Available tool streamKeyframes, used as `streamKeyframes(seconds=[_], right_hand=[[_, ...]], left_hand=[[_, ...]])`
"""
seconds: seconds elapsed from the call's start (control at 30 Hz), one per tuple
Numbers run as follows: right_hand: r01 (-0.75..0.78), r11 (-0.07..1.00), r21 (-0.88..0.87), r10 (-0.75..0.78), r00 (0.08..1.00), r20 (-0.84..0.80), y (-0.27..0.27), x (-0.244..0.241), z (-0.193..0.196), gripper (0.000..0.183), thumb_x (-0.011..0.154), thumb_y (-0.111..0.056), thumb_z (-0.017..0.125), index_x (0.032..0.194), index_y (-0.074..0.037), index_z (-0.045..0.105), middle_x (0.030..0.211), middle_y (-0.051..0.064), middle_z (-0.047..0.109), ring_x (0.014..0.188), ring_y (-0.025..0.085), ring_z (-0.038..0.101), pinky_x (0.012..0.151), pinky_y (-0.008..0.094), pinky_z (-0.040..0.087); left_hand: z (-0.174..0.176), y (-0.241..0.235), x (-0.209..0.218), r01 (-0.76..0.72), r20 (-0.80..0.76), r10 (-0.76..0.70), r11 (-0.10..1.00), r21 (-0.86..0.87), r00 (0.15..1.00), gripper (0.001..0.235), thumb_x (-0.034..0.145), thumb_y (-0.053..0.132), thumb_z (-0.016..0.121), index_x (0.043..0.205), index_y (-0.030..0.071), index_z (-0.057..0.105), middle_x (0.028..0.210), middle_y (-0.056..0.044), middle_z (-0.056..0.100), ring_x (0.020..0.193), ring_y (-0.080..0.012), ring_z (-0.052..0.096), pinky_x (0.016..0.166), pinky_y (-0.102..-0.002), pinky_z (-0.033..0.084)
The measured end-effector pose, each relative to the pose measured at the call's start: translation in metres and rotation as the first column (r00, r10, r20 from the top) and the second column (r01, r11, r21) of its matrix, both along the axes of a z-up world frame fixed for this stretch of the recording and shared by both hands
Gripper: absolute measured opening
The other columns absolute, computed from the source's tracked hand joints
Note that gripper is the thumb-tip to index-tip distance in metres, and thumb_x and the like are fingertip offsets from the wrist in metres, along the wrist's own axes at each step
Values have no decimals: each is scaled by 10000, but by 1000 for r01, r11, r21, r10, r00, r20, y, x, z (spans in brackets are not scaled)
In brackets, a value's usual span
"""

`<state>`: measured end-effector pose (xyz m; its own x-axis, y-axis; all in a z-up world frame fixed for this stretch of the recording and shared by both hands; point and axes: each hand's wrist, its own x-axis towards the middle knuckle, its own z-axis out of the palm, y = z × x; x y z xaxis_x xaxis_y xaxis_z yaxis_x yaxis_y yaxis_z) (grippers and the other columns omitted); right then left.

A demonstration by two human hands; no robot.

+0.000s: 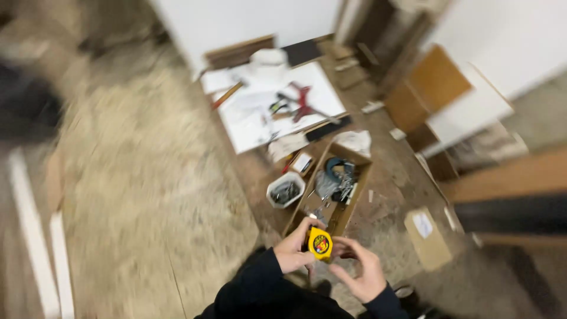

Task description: The recorder uses a measuring tape and square ruler to mark furniture panels for assembly.

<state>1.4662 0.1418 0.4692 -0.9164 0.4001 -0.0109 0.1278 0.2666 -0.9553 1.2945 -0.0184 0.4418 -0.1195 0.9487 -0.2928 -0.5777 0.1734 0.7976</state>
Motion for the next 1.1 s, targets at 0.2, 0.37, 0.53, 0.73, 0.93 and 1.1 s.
streamKeyframes(seconds=[0.2,0.37,0.53,0.73,0.93,1.1], right_hand=[[-436,881,182,446,895,-16,2,21,7,721,686,-243,915,1301,-25,607,1060,132,769,994,240,769,847,358,586],[-714,626,314,754,657,-7,-29,33,23,656,743,-291,886,1290,-45,621,1093,143,747,994,275,749,828,361,589],[-877,360,319,914,400,66,-75,44,25,614,756,-316,891,1259,-68,641,1028,113,757,880,248,756,772,348,598],[-918,166,360,982,186,20,-125,55,9,624,696,-180,846,1278,-63,652,945,117,764,811,224,760,758,334,604],[-931,-252,263,963,-268,-25,-144,61,6,649,704,-106,831,1309,-33,610,1017,128,776,899,212,783,797,330,611],[-686,-661,305,732,-679,59,-151,92,24,674,725,-211,878,1322,-44,613,1007,121,778,854,206,784,763,325,610]], left_hand=[[17,-50,127,-484,-87,489,872,70,868,698,932,-43,631,1512,151,295,1331,-126,566,1033,-222,660,640,-368,633],[9,-83,225,-723,-62,721,691,-10,690,710,930,24,678,1508,157,288,1319,-106,583,986,-218,675,587,-338,629],[-10,-111,285,-921,-119,914,391,4,387,735,900,56,722,1508,136,316,1299,-123,617,1008,-221,694,561,-325,617],[-26,-128,344,-980,-440,888,-53,192,-134,599,886,200,866,1373,37,558,1186,-122,691,1027,-156,686,866,-325,591],[30,-88,416,-883,-635,675,-470,22,-375,598,782,330,885,1254,59,636,1028,-62,734,760,-101,654,678,-288,544],[17,-7,468,-611,-494,541,-791,-23,-681,556,795,272,854,1234,41,602,1013,-72,721,648,-92,580,570,-245,499]])
